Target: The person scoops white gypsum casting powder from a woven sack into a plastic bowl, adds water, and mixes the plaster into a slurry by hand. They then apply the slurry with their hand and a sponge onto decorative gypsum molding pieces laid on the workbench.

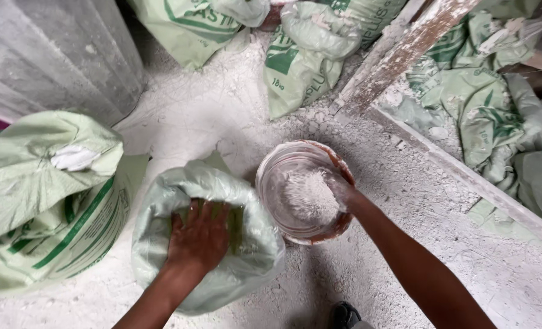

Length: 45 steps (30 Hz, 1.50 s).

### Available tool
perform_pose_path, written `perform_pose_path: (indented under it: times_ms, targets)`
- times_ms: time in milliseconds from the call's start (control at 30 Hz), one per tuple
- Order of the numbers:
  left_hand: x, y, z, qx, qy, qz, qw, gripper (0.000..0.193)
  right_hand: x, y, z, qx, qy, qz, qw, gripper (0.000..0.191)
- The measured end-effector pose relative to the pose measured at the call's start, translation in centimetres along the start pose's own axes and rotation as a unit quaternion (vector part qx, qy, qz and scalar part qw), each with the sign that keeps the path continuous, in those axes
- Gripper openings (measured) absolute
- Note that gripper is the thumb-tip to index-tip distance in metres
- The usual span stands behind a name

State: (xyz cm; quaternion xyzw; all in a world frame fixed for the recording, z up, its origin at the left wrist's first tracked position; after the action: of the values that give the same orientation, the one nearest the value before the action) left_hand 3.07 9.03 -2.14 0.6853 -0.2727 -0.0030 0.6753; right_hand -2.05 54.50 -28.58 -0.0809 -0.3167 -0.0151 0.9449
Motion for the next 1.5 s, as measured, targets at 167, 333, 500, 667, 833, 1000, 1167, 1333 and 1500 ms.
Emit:
perform_pose_path:
  times_ms: [167, 333, 500, 667, 833, 1000, 1167, 1333, 1500]
  targets:
    - [0.6, -0.1, 1.5, 0.009, 0.066, 0.025, 0.997, 0.06, 6.7, -5.9, 8.8, 0.197, 0.021, 0.007, 0.98, 0.047]
    - [2.1, -0.1, 4.3, 0.079, 0.038, -0.087, 0.992, 0.065, 14.4, -22.2, 17.5, 0.474, 0.15, -0.008, 0.868, 0.03]
    - [5.0, 0.9, 7.2, 0.097, 0.031, -0.23, 0.968, 0.04, 11.8, -36.0, 8.8, 0.598, 0.165, 0.259, 0.74, 0.029]
    - [4.7, 2.8, 9.0, -0.024, 0.146, -0.38, 0.913, 0.064, -2.8, -38.5, 1.1, 0.634, 0.16, 0.163, 0.739, 0.044]
    - [4.0, 2.1, 11.8, 0.165, 0.157, -0.354, 0.907, 0.058, -12.2, -37.3, 3.0, 0.613, 0.285, 0.005, 0.737, 0.042]
    - [2.6, 1.9, 13.8, 0.361, 0.163, -0.285, 0.873, 0.041, -12.2, -36.7, 3.3, 0.629, 0.268, -0.007, 0.729, 0.042]
    - [3.2, 4.5, 13.4, 0.443, 0.074, -0.242, 0.86, 0.028, -12.9, -34.8, 3.4, 0.613, 0.204, -0.048, 0.762, 0.042]
    - [3.5, 4.8, 13.3, 0.416, 0.041, -0.188, 0.889, 0.036, -14.1, -35.0, -1.6, 0.58, 0.075, -0.044, 0.81, 0.043]
    - [-1.1, 3.5, 13.4, 0.44, 0.037, -0.216, 0.871, 0.036, -16.6, -36.4, -3.4, 0.56, 0.064, -0.018, 0.826, 0.043]
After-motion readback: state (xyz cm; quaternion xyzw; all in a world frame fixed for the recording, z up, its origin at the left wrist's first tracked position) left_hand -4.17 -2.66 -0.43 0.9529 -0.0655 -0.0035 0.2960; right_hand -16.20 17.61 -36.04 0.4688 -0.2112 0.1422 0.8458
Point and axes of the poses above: each hand's wrist, its own x-axis away from the middle knuckle, its own y-axis out of the back of the hand, z = x × y, the point moved 1 cm from there along -x, towards the middle knuckle, and after that the axes turned 3 degrees about -x, right-handed, at the moved point
